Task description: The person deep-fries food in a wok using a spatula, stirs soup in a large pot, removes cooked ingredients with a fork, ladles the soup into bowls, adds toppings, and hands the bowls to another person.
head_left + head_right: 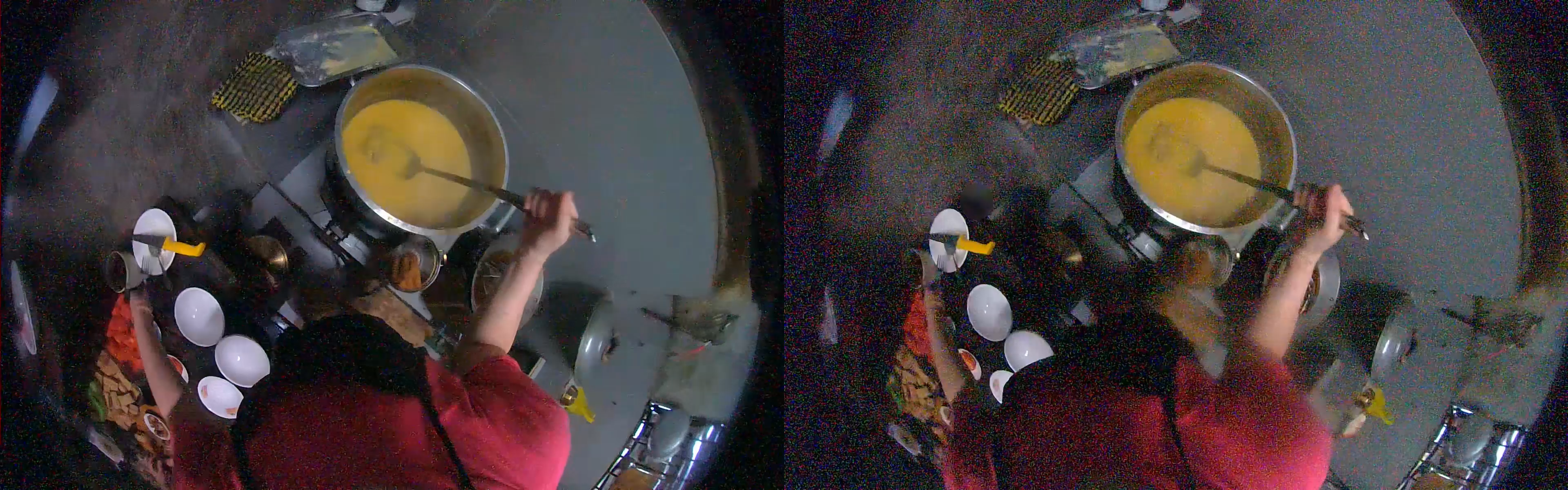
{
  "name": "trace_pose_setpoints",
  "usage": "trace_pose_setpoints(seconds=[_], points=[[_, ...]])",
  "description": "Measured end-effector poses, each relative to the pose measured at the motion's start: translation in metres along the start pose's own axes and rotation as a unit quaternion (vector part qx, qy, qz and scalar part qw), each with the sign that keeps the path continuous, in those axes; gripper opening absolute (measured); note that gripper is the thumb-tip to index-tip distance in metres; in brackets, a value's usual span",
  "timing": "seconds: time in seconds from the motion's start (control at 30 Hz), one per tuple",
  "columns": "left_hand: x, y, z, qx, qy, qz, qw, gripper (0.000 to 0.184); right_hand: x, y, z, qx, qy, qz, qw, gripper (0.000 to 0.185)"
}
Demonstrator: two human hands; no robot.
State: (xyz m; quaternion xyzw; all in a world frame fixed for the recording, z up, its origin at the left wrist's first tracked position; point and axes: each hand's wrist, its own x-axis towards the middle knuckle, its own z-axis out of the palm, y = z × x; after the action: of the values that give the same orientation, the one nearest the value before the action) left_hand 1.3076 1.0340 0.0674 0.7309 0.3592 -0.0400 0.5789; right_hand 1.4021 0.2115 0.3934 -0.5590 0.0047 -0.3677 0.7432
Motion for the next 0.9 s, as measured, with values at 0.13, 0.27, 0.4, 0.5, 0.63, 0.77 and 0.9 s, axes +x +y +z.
trace_pose_setpoints(seconds=[0.13, 0.27, 0.4, 0.5, 0.63, 0.77, 0.9], points=[[-0.037, -0.025, -0.014, 0.083, 0.005, 0.017, 0.996, 0.028, 0.012, 0.046, -0.024, -0.097, 0.013, 0.034, 0.995, 0.034], [-0.173, 0.153, 0.106, -0.03, -0.195, 0.014, 0.98, 0.019, 0.035, 0.093, -0.047, 0.039, 0.129, 0.048, 0.99, 0.032], [-0.212, 0.265, 0.229, 0.291, -0.153, 0.239, 0.914, 0.018, 0.058, 0.113, -0.096, 0.122, 0.19, 0.035, 0.974, 0.033], [-0.227, 0.329, 0.314, 0.311, -0.165, 0.26, 0.899, 0.02, 0.052, 0.095, -0.111, 0.123, 0.196, 0.041, 0.972, 0.037], [-0.188, 0.356, 0.431, 0.489, -0.146, 0.436, 0.741, 0.024, 0.044, 0.094, -0.15, 0.165, 0.14, 0.015, 0.976, 0.045], [-0.163, 0.363, 0.575, 0.565, -0.166, 0.464, 0.662, 0.028, 0.045, 0.099, -0.16, 0.142, 0.227, 0.022, 0.963, 0.049], [-0.155, 0.345, 0.712, 0.67, -0.228, 0.402, 0.581, 0.023, 0.057, 0.103, -0.168, 0.147, 0.15, 0.0, 0.978, 0.05]])
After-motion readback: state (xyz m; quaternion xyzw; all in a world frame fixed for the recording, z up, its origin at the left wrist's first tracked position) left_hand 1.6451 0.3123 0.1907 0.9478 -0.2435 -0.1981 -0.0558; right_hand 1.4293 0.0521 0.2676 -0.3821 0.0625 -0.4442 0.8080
